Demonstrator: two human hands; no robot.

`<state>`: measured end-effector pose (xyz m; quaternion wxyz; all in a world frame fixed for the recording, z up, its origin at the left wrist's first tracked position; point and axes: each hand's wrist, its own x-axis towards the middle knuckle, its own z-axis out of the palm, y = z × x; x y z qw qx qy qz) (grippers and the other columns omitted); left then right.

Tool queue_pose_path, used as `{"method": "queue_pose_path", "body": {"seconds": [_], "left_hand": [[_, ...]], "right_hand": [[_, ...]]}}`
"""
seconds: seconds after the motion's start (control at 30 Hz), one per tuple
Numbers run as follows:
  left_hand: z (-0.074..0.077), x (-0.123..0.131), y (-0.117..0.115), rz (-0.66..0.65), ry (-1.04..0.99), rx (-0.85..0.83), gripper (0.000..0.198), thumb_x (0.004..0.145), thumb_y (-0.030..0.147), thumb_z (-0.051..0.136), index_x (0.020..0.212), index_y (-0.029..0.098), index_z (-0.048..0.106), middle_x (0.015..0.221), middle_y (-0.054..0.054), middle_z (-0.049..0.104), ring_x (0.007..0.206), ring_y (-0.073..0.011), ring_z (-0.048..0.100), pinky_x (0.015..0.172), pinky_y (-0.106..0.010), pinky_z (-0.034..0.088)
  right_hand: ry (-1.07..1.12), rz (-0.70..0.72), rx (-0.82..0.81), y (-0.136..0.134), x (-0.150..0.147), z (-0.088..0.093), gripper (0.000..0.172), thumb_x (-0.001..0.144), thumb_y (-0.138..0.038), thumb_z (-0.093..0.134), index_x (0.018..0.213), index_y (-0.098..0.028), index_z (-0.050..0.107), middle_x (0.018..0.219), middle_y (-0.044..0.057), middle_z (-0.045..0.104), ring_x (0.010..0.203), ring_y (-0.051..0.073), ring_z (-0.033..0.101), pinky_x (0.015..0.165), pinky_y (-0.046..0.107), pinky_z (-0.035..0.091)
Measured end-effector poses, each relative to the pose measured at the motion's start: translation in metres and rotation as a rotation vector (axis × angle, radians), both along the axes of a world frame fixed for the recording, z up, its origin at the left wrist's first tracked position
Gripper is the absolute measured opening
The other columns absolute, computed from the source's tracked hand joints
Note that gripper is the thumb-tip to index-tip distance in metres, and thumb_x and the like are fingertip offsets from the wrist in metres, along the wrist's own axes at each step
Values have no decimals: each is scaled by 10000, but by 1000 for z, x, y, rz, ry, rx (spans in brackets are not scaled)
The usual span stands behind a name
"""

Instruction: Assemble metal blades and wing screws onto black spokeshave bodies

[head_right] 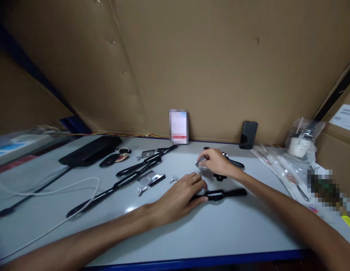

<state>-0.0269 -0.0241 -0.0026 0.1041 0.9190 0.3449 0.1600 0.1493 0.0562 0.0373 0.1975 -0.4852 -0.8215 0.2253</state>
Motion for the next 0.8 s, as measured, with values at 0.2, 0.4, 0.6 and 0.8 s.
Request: {"method": "queue_pose_path", "body": {"seconds": [0.2,0.4,0.6,0.8], "left_hand": [[0,0,-4,-36,-95,-94,80,976,162,638,991,196,568,1006,-57,637,914,-248,580,791,-377,478],[-3,0,-8,-102,-154,-116,136,959,114,569,1019,220,508,974,-27,644,852,-220,603,741,-346,495],[-4,-2,-8,-117,-88,-78,59,1019,181,492,1049,229,509,971,-36,674,843,-238,649,708,-352,514],[-2,-3,-8,-133,-78,-93,53,1037,205,485,1078,239,489,984,-26,710,808,-223,692,674,-321,511]], "right_hand": [[317,-138,-45,-57,53,-11,94,790,-204,676,875,-186,714,825,14,745,772,184,656,715,290,448],[479,-89,-214,-73,54,-20,128,802,-136,636,903,-185,697,785,6,723,738,175,655,703,290,471],[501,-89,-304,-71,53,-22,159,797,-48,648,882,-173,699,812,9,701,747,149,629,713,277,475],[475,-42,-337,-74,56,-23,203,784,-4,633,878,-165,713,807,12,698,765,156,639,715,279,487]]}}
